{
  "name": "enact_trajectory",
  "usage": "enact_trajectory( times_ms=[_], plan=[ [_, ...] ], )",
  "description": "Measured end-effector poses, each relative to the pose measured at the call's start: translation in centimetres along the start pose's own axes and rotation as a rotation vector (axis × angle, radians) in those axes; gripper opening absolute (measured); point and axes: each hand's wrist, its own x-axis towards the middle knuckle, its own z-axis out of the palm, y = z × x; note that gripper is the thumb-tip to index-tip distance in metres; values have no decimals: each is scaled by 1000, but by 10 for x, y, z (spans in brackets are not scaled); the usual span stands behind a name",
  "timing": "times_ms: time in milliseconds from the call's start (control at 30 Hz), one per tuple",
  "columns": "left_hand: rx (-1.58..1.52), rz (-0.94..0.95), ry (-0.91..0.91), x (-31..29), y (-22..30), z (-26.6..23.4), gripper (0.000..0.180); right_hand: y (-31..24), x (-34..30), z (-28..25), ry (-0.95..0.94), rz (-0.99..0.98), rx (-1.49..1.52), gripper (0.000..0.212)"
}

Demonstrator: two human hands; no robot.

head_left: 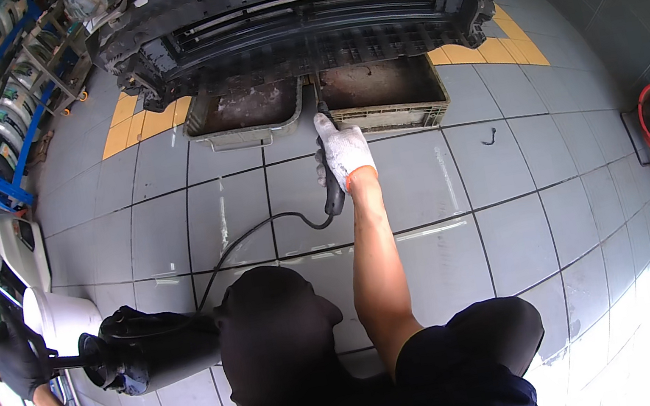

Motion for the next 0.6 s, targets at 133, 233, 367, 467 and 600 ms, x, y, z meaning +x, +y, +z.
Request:
enact_trajectory(
  times_ms=[133,233,367,467,600],
  plan=[
    [-126,-67,18,-3,-19,21,39,-1,-7,-6,-13,-10,-19,51],
    [-145,-31,37,-5,-30,32,37,9,-21,-19,31,-12,149,47],
    [-161,6,55,-8,-41,43,39,15,-31,-40,72,-42,217,48],
    [-174,35,70,-10,-48,50,44,13,-29,-50,108,-49,240,46],
    [-190,80,97,-11,-61,62,53,8,-23,-53,152,-112,219,47]
  ],
)
